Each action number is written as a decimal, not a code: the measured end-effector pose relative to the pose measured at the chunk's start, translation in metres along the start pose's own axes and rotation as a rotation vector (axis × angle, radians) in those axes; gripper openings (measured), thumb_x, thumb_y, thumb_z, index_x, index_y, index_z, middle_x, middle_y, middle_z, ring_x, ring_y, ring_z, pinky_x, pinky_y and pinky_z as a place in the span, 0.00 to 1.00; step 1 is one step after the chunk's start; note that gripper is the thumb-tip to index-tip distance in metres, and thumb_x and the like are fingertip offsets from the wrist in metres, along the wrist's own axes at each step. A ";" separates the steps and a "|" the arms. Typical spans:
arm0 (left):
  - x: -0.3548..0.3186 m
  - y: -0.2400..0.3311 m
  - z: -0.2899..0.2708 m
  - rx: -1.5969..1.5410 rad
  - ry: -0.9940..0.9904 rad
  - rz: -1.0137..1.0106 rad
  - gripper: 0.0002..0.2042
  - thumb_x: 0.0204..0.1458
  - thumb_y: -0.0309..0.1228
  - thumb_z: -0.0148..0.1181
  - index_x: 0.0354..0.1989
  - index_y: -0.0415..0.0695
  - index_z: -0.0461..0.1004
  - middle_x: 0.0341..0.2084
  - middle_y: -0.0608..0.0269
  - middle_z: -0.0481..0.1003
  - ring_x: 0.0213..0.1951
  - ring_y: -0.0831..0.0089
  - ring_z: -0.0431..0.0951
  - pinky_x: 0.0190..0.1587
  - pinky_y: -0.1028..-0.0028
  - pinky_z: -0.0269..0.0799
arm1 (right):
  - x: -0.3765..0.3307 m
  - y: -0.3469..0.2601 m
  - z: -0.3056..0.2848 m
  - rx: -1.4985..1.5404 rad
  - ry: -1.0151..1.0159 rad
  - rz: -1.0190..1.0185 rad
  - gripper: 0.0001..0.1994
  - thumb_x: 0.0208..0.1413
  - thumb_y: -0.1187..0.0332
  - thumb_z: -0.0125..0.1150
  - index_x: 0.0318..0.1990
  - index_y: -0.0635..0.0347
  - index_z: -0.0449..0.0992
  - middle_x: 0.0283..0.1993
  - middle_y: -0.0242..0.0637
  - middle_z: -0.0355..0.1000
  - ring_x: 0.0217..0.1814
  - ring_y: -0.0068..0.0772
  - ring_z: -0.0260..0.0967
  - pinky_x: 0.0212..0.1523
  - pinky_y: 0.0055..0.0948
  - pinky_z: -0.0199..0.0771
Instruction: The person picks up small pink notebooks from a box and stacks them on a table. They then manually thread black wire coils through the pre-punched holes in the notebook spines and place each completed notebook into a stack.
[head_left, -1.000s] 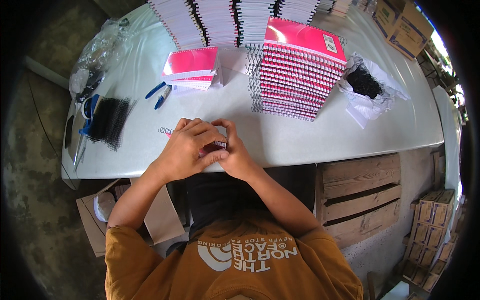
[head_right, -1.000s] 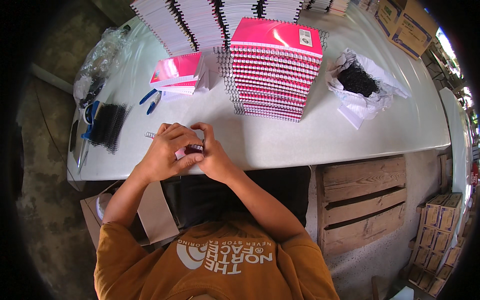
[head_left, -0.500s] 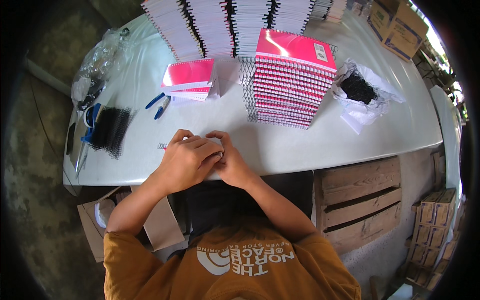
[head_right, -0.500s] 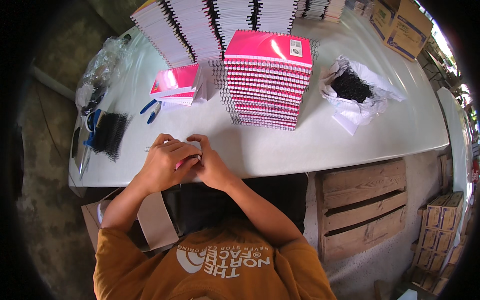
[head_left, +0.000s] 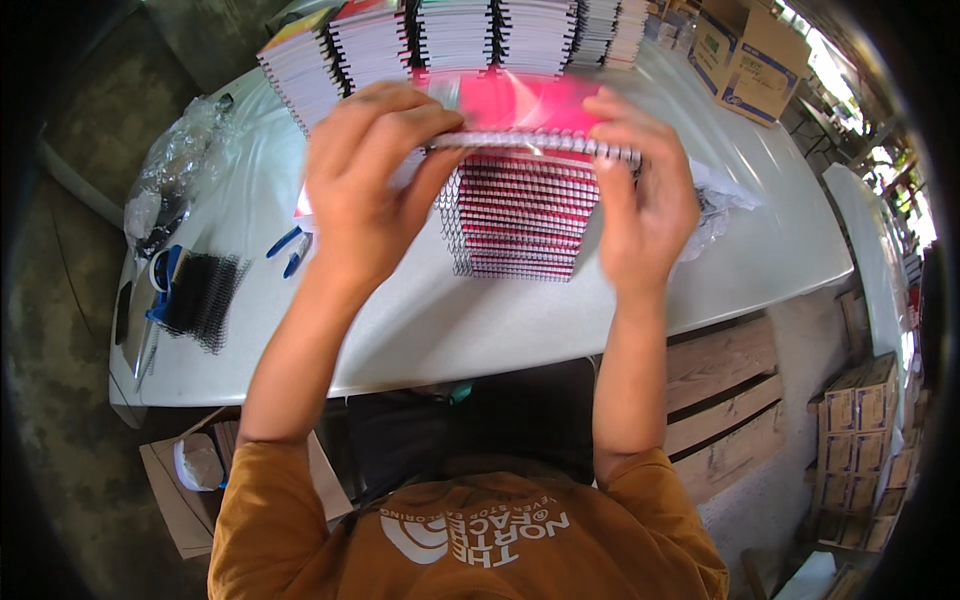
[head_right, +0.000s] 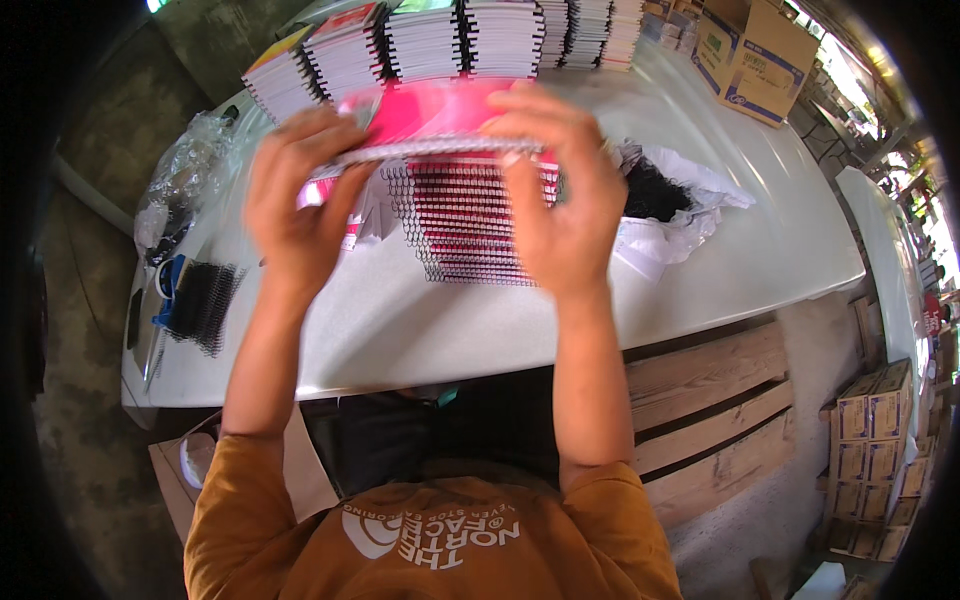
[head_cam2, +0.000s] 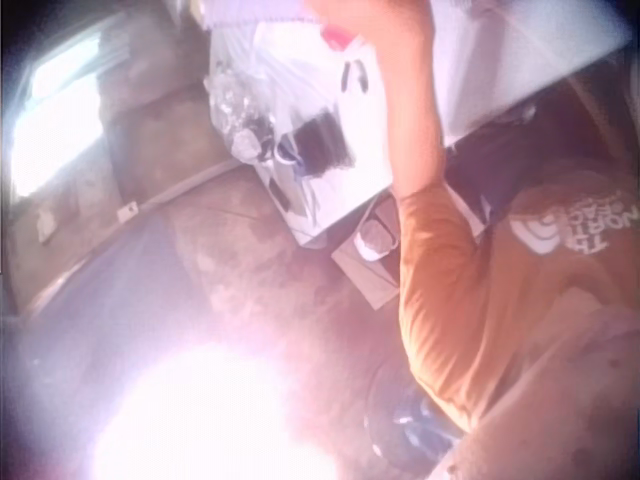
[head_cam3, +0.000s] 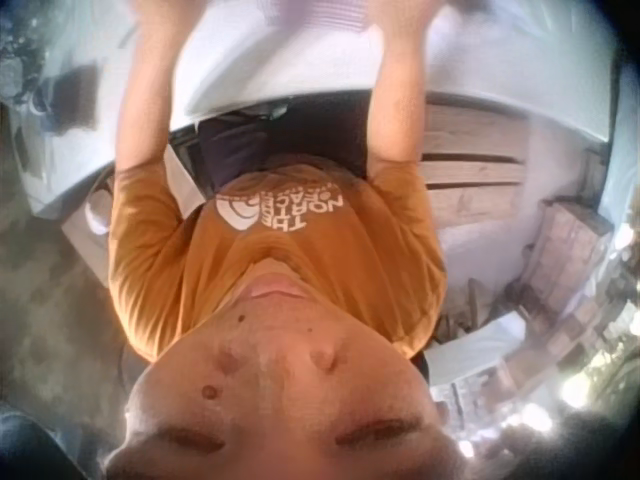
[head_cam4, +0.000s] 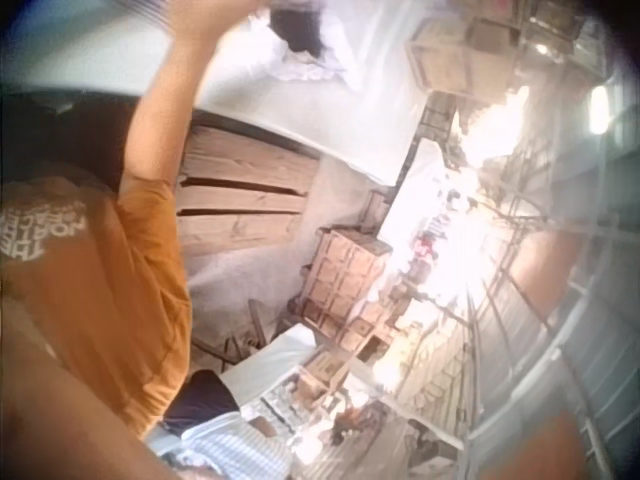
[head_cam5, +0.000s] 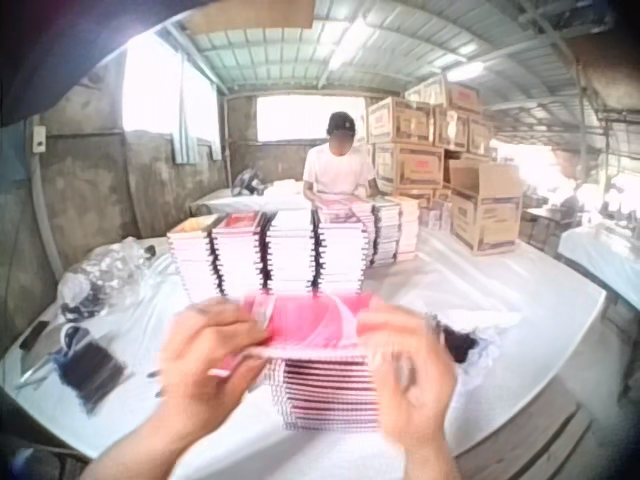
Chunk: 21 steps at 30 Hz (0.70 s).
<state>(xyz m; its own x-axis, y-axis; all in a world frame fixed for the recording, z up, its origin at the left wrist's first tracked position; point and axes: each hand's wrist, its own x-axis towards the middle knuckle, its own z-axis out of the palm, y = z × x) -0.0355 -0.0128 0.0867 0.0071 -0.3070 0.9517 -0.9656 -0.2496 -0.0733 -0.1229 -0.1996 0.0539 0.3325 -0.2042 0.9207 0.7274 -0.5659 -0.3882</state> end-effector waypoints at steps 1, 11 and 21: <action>-0.005 -0.007 0.022 -0.037 -0.038 -0.067 0.12 0.39 0.30 0.68 0.34 0.44 0.76 0.32 0.60 0.76 0.38 0.63 0.75 0.41 0.67 0.68 | 0.010 0.009 -0.010 -0.100 -0.027 -0.021 0.09 0.47 0.80 0.52 0.38 0.66 0.73 0.45 0.46 0.73 0.53 0.38 0.68 0.56 0.33 0.64; -0.065 -0.007 0.102 -0.345 0.286 -0.978 0.15 0.55 0.38 0.58 0.25 0.37 0.71 0.18 0.67 0.70 0.24 0.82 0.67 0.28 0.80 0.65 | -0.038 0.057 0.023 -0.359 0.361 0.351 0.15 0.58 0.63 0.55 0.45 0.68 0.75 0.49 0.52 0.72 0.51 0.42 0.72 0.54 0.34 0.67; -0.059 -0.050 0.027 0.034 -0.151 -0.525 0.10 0.51 0.33 0.59 0.38 0.40 0.75 0.38 0.53 0.76 0.41 0.55 0.76 0.43 0.64 0.70 | -0.053 0.039 0.004 -0.503 0.388 0.169 0.13 0.52 0.73 0.60 0.45 0.68 0.74 0.46 0.43 0.74 0.50 0.39 0.69 0.52 0.36 0.66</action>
<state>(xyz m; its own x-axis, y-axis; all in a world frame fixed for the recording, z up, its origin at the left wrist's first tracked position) 0.0192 -0.0067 0.0261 0.5253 -0.2612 0.8098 -0.8134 -0.4338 0.3877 -0.1097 -0.2083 -0.0101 0.1084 -0.5430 0.8327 0.2831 -0.7861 -0.5495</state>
